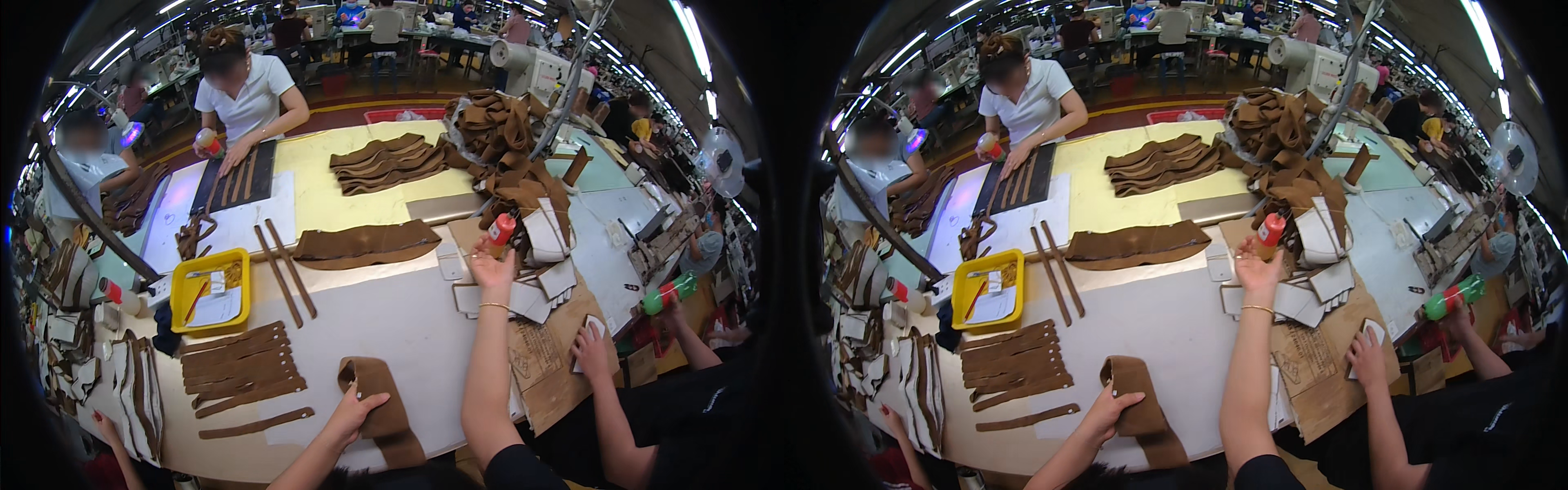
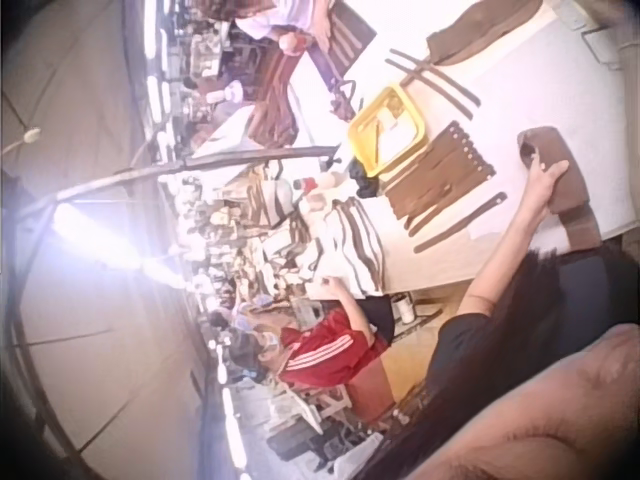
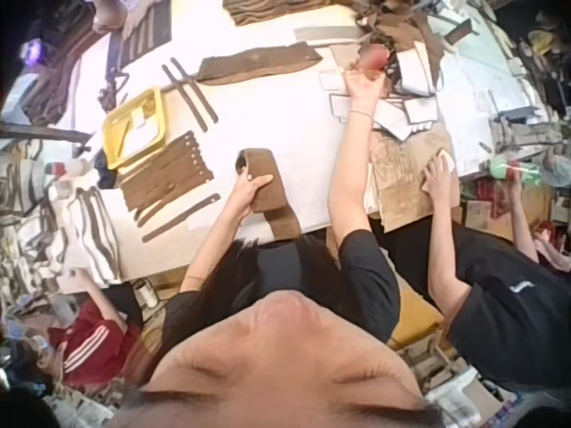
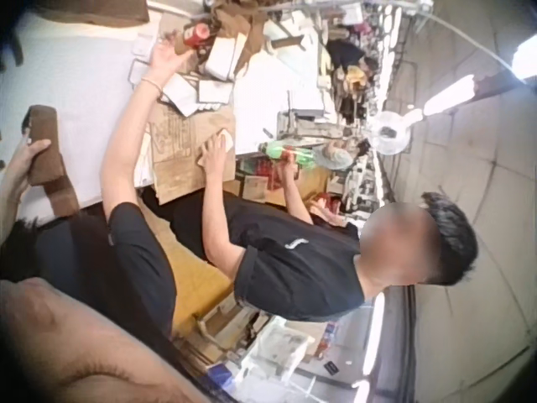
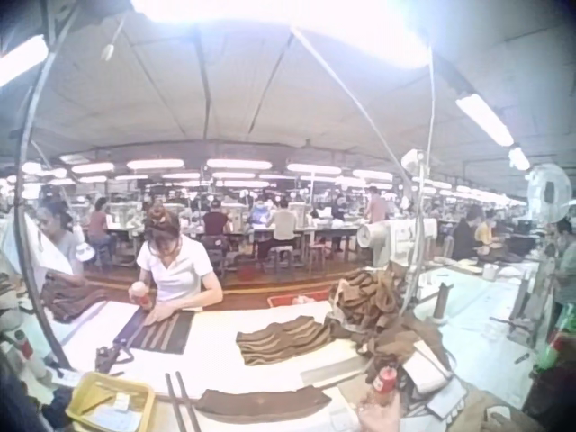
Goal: The person applies glue to brown leather pieces and strips, then presses them together to form assembled components. The person handles multiple leather parts, aligns edges, and uses a squeeze bottle to apply adhesive before joining the pieces.
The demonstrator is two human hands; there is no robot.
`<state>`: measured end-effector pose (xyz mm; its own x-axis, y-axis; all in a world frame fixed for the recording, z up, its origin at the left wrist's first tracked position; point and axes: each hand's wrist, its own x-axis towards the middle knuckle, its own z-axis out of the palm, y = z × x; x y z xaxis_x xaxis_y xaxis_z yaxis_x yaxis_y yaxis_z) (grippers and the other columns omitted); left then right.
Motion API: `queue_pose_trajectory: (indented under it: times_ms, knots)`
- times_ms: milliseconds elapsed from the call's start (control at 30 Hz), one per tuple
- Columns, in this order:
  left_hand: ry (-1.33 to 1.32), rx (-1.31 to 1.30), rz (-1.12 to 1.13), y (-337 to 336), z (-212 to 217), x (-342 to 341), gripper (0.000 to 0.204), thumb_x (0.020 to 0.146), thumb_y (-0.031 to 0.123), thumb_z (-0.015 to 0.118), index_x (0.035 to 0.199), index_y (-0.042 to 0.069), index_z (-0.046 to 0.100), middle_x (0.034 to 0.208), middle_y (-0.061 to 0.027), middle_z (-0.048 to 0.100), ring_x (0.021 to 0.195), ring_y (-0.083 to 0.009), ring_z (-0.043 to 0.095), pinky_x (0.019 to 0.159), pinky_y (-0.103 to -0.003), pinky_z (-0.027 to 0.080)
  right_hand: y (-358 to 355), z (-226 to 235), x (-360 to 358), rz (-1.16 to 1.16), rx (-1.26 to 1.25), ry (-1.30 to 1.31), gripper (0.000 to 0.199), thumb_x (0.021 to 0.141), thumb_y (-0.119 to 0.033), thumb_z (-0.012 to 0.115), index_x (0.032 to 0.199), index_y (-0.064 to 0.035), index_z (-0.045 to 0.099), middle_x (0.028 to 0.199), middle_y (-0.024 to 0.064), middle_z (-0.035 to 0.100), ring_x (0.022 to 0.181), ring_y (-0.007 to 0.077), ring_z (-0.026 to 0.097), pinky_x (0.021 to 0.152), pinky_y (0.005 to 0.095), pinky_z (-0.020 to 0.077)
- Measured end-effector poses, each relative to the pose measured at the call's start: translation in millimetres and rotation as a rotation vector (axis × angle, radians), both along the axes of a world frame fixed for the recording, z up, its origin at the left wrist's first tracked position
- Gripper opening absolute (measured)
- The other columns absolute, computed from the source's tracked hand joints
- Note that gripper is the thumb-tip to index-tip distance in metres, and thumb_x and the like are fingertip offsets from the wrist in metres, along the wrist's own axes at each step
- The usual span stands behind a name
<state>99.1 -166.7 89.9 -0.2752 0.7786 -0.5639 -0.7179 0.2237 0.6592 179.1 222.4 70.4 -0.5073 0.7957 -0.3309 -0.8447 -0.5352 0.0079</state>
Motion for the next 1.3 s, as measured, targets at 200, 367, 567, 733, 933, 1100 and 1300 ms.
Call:
queue_pose_trajectory:
  times_ms: [200, 367, 567, 733, 933, 1100, 1300]
  knots:
    - [0.338, -0.050, -0.075, 8.0, -60.0, 3.3, 0.061, 0.087, 0.009, 0.063, 0.139, -0.001, 0.033, 0.119, -0.0129, 0.057, 0.103, -0.0179, 0.058, 0.087, -0.030, 0.049, 41.9, -12.2, -19.6, -0.047, -0.029, 0.111, 0.056, 0.088, -0.055, 0.048, 0.105, -0.0031, 0.059, 0.098, 0.0120, 0.065, 0.087, 0.0248, 0.062, 0.078, 0.0391, 0.0518]
    - [0.336, -0.042, -0.022, 8.3, -70.5, -2.2, 0.058, 0.088, 0.011, 0.061, 0.139, -0.002, 0.035, 0.122, -0.0133, 0.056, 0.105, -0.0177, 0.057, 0.087, -0.029, 0.049, 61.6, -20.9, -25.5, -0.083, -0.071, 0.182, 0.057, 0.086, -0.057, 0.053, 0.108, -0.0049, 0.062, 0.099, 0.0114, 0.067, 0.088, 0.0257, 0.065, 0.078, 0.0398, 0.0541]
    - [0.406, 0.007, 0.047, 12.4, -81.2, 5.9, 0.037, 0.095, 0.020, 0.055, 0.123, -0.003, 0.050, 0.108, -0.0081, 0.062, 0.094, -0.0122, 0.059, 0.081, -0.026, 0.050, 56.1, -31.7, -18.6, -0.019, -0.032, 0.008, 0.059, 0.090, -0.058, 0.043, 0.109, -0.0036, 0.057, 0.099, 0.0123, 0.061, 0.085, 0.0251, 0.061, 0.075, 0.0398, 0.0515]
    - [0.320, -0.108, -0.011, 1.0, -79.3, 1.5, 0.034, 0.096, 0.027, 0.054, 0.114, -0.003, 0.056, 0.103, -0.0066, 0.064, 0.091, -0.0104, 0.060, 0.079, -0.026, 0.050, -53.9, 40.2, 8.0, 0.122, 0.302, -0.314, 0.056, 0.086, -0.056, 0.054, 0.113, -0.0066, 0.054, 0.102, 0.0105, 0.061, 0.087, 0.0256, 0.061, 0.075, 0.0391, 0.0520]
    - [-0.102, 0.268, 0.204, -1.6, 21.4, -5.1, 0.031, 0.094, 0.018, 0.054, 0.118, -0.002, 0.053, 0.113, -0.0102, 0.062, 0.100, -0.0180, 0.061, 0.089, -0.033, 0.050, -133.9, 76.2, 67.6, 0.075, 0.582, -0.333, 0.061, 0.082, -0.060, 0.058, 0.112, -0.0071, 0.053, 0.095, 0.0104, 0.061, 0.083, 0.0248, 0.061, 0.074, 0.0387, 0.0504]
    - [-0.176, 0.337, 0.113, -17.9, 59.9, -10.1, 0.034, 0.091, 0.013, 0.054, 0.122, -0.002, 0.050, 0.112, -0.0133, 0.061, 0.101, -0.0221, 0.061, 0.089, -0.038, 0.051, -192.5, 68.4, 86.5, 0.252, 0.337, 0.038, 0.064, 0.082, -0.065, 0.054, 0.106, -0.0058, 0.056, 0.089, 0.0099, 0.061, 0.081, 0.0228, 0.061, 0.075, 0.0388, 0.0494]
    - [0.283, -0.004, -0.210, -28.3, 34.6, -2.3, 0.045, 0.091, 0.024, 0.059, 0.124, -0.004, 0.048, 0.102, -0.0142, 0.063, 0.093, -0.0199, 0.063, 0.080, -0.033, 0.053, -251.2, 34.7, 66.1, 0.461, -0.091, 0.183, 0.049, 0.083, -0.053, 0.058, 0.099, -0.0065, 0.059, 0.087, 0.0078, 0.061, 0.082, 0.0193, 0.061, 0.076, 0.0346, 0.0484]
